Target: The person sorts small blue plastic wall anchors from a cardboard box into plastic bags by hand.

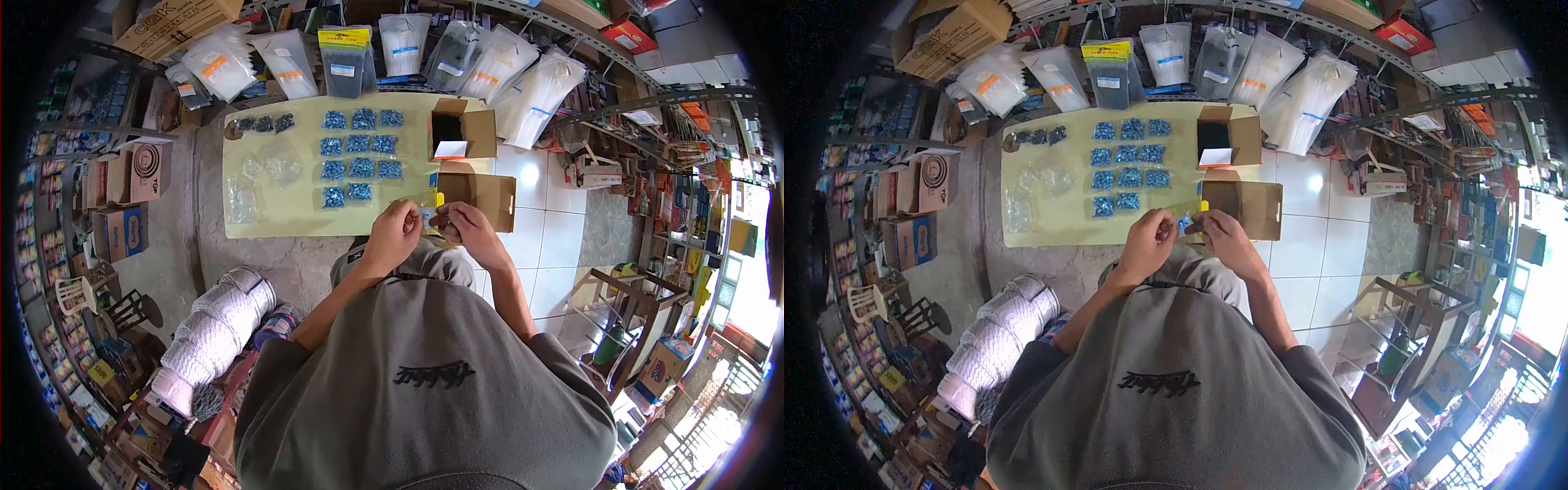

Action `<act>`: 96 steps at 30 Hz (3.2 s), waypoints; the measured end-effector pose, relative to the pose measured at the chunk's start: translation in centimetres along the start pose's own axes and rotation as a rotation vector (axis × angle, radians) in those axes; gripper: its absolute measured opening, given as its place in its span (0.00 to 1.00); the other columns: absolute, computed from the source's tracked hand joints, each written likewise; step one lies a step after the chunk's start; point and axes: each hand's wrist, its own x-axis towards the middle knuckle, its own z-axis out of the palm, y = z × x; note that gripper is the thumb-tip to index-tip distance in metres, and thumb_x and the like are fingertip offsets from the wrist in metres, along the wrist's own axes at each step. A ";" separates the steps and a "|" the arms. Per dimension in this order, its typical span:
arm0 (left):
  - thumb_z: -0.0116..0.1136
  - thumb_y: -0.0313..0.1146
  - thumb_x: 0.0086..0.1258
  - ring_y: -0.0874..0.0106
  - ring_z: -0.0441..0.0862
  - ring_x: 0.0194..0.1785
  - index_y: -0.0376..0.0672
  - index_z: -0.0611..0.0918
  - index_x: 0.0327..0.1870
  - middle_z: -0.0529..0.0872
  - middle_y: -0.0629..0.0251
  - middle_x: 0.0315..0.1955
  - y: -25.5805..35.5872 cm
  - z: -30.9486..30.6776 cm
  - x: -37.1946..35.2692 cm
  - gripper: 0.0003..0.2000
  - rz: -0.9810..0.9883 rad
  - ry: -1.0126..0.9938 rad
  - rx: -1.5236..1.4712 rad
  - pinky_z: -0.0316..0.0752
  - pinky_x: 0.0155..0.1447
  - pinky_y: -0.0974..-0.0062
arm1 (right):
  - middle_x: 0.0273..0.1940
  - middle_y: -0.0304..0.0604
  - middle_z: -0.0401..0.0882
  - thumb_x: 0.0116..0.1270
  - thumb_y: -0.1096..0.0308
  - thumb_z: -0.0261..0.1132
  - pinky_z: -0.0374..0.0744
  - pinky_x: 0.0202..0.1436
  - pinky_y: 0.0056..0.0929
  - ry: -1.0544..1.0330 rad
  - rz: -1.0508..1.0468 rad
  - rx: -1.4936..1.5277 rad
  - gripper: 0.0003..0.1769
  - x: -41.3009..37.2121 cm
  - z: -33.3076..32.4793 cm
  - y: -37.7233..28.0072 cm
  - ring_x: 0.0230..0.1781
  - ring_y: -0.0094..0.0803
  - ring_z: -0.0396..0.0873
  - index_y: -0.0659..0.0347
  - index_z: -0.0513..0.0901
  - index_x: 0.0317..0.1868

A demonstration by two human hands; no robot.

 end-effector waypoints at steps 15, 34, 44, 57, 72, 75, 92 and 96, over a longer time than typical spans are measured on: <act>0.62 0.22 0.65 0.70 0.78 0.28 0.35 0.76 0.40 0.79 0.59 0.28 0.0 -0.4 0.3 0.07 0.039 -0.002 0.000 0.74 0.33 0.74 | 0.29 0.53 0.86 0.67 0.63 0.70 0.78 0.36 0.32 0.149 -0.273 -0.778 0.16 0.2 1.9 -0.7 0.25 0.29 0.78 0.71 0.85 0.44; 0.62 0.22 0.65 0.70 0.78 0.27 0.36 0.76 0.39 0.79 0.59 0.29 -0.1 -0.2 0.3 0.07 0.029 0.008 0.022 0.74 0.33 0.73 | 0.35 0.37 0.84 0.68 0.73 0.67 0.73 0.35 0.19 0.090 -0.266 -0.443 0.10 1.0 0.7 0.6 0.31 0.17 0.73 0.68 0.87 0.47; 0.63 0.23 0.65 0.71 0.77 0.27 0.35 0.76 0.38 0.79 0.60 0.27 0.0 -0.2 0.2 0.07 0.032 0.017 0.000 0.73 0.33 0.74 | 0.38 0.32 0.74 0.62 0.77 0.67 0.70 0.35 0.19 0.109 -0.242 -0.535 0.18 0.1 1.4 -0.2 0.31 0.17 0.67 0.63 0.84 0.54; 0.64 0.24 0.66 0.71 0.77 0.27 0.36 0.76 0.37 0.79 0.60 0.26 -0.3 0.2 -0.1 0.07 0.031 0.010 0.029 0.73 0.32 0.74 | 0.48 0.37 0.78 0.63 0.85 0.51 0.73 0.51 0.21 0.052 -0.150 0.203 0.20 0.9 0.3 1.3 0.43 0.20 0.73 0.67 0.78 0.53; 0.62 0.22 0.65 0.72 0.77 0.26 0.34 0.76 0.39 0.79 0.59 0.27 0.0 0.1 -0.2 0.07 0.030 0.032 -0.010 0.73 0.32 0.74 | 0.50 0.42 0.83 0.68 0.83 0.64 0.79 0.55 0.22 0.042 -0.218 -0.116 0.13 0.6 1.5 1.5 0.50 0.23 0.81 0.71 0.81 0.53; 0.62 0.22 0.65 0.70 0.77 0.27 0.34 0.76 0.39 0.79 0.58 0.27 -0.2 0.0 -0.3 0.06 0.018 0.009 -0.008 0.73 0.33 0.73 | 0.52 0.44 0.83 0.67 0.82 0.65 0.80 0.57 0.24 0.090 -0.257 -0.166 0.16 0.3 1.8 1.0 0.54 0.27 0.82 0.70 0.79 0.55; 0.61 0.24 0.65 0.65 0.77 0.26 0.37 0.75 0.35 0.78 0.58 0.26 -0.3 -0.2 -0.3 0.06 0.030 0.043 0.005 0.72 0.31 0.68 | 0.46 0.52 0.86 0.63 0.81 0.59 0.82 0.50 0.34 0.237 -0.355 -0.838 0.20 4.1 -6.4 2.9 0.45 0.44 0.86 0.63 0.81 0.56; 0.62 0.24 0.66 0.65 0.77 0.25 0.37 0.75 0.35 0.78 0.59 0.25 -0.3 0.0 -0.3 0.06 0.022 0.047 0.001 0.72 0.31 0.68 | 0.49 0.56 0.83 0.60 0.76 0.60 0.81 0.52 0.42 0.117 -0.428 -1.292 0.20 8.3 -11.2 11.6 0.50 0.52 0.81 0.67 0.81 0.54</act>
